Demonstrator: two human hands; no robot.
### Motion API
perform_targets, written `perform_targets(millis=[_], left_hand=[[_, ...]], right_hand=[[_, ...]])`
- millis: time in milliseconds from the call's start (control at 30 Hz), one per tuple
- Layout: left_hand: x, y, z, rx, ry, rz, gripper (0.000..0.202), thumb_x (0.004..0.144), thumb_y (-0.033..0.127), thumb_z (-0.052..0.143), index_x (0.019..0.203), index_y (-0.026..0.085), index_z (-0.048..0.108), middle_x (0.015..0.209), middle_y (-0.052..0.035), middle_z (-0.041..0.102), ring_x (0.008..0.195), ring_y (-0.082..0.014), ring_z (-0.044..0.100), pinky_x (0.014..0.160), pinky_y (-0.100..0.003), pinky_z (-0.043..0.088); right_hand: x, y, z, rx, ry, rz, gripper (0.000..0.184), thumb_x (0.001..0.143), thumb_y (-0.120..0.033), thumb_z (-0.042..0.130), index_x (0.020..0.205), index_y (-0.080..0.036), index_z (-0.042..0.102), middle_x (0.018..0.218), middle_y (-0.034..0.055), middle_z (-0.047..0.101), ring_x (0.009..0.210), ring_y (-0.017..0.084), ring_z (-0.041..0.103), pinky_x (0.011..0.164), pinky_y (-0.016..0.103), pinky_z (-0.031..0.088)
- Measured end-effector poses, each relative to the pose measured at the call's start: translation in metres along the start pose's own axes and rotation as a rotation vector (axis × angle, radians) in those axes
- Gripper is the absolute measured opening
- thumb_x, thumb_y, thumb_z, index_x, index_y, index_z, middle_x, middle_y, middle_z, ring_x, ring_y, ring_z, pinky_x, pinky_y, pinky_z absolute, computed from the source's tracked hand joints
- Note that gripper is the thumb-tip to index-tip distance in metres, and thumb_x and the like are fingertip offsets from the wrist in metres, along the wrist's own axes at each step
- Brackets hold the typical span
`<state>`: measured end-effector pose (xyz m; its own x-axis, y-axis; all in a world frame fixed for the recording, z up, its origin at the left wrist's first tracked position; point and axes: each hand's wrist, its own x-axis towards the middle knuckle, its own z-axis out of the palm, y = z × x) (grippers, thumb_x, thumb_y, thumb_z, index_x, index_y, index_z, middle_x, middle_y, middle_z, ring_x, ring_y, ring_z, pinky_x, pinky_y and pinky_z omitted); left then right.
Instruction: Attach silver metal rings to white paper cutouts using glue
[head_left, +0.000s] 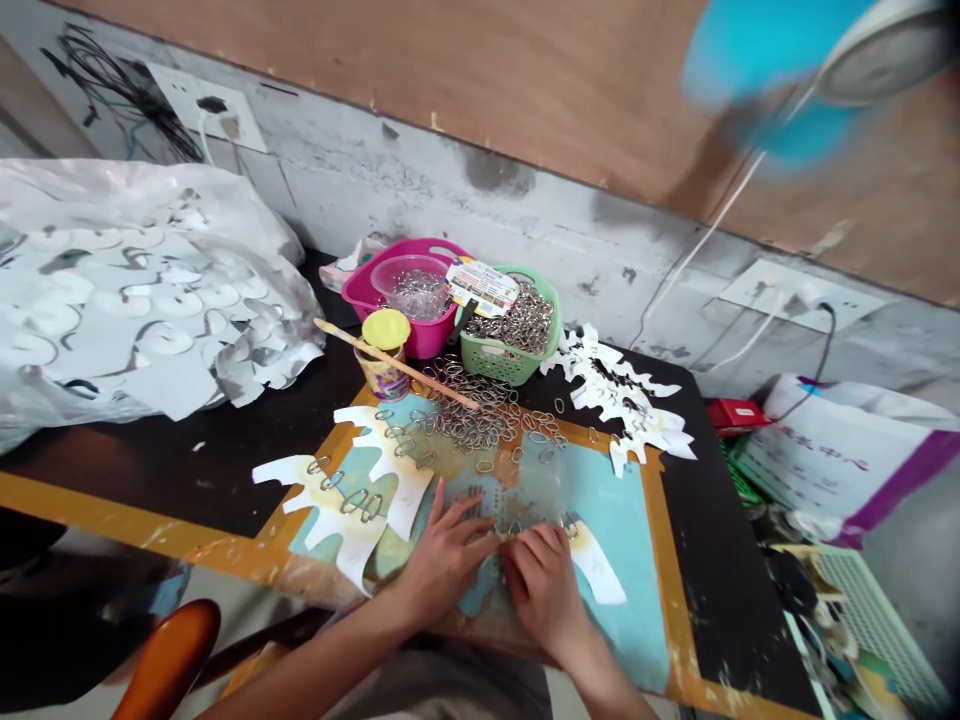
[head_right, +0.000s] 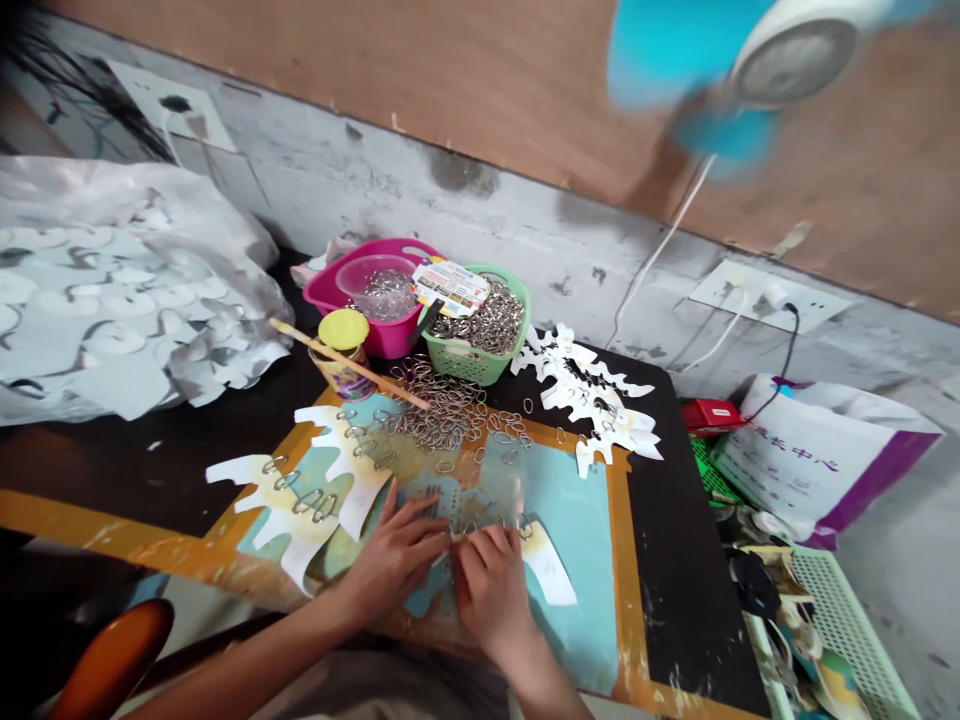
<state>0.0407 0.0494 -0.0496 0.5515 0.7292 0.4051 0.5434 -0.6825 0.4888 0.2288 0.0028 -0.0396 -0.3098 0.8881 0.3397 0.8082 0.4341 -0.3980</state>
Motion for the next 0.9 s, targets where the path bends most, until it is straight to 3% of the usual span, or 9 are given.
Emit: perform_targets(millis=[167,367,533,700,900], left_hand=[[-0.005,-0.005,0.008,-0.013,0.042,0.037,0.013,0.088,0.013,0.067,0.090,0.024,0.073,0.105,-0.0016,0.078,0.126,-0.0315,0.059,0.122,-0.067,0.002],[-0.003,-0.004,0.003,-0.023,0.020,0.001,0.018,0.090,0.011,0.063,0.086,0.024,0.074,0.105,-0.0006,0.079,0.125,-0.0317,0.060,0.120,-0.070,0.006],[-0.002,-0.003,-0.001,-0.014,-0.021,-0.029,0.018,0.091,0.012,0.062,0.090,0.025,0.074,0.108,0.0003,0.079,0.127,-0.0345,0.059,0.119,-0.072,0.002],[-0.008,-0.006,0.006,0.004,0.024,0.037,0.021,0.088,0.013,0.066,0.101,0.027,0.075,0.111,-0.0012,0.078,0.127,-0.0333,0.059,0.121,-0.068,0.002],[-0.008,-0.005,0.009,0.046,0.009,0.044,0.018,0.086,0.014,0.069,0.100,0.025,0.075,0.114,-0.0025,0.077,0.128,-0.0336,0.058,0.122,-0.068,0.004]], right_hand=[[0.011,0.014,-0.010,0.079,-0.074,-0.035,0.026,0.092,-0.007,0.048,0.106,-0.021,0.065,0.096,0.0075,0.067,0.091,0.025,0.052,0.078,0.039,0.038],[0.025,0.021,-0.009,-0.017,-0.171,-0.218,0.018,0.095,-0.009,0.051,0.091,-0.021,0.064,0.085,0.0055,0.066,0.086,0.024,0.053,0.079,0.039,0.036],[0.006,0.007,-0.002,-0.216,-0.064,-0.149,0.022,0.095,-0.006,0.045,0.094,-0.019,0.063,0.081,0.0072,0.064,0.081,0.025,0.051,0.080,0.042,0.033],[-0.008,-0.003,0.004,-0.180,0.004,-0.058,0.023,0.091,-0.007,0.045,0.098,-0.018,0.064,0.081,0.0078,0.061,0.079,0.025,0.049,0.078,0.042,0.036],[-0.007,0.003,-0.006,0.062,0.072,-0.104,0.037,0.087,-0.005,0.045,0.120,-0.016,0.057,0.116,0.0116,0.067,0.109,0.030,0.052,0.093,0.047,0.037]])
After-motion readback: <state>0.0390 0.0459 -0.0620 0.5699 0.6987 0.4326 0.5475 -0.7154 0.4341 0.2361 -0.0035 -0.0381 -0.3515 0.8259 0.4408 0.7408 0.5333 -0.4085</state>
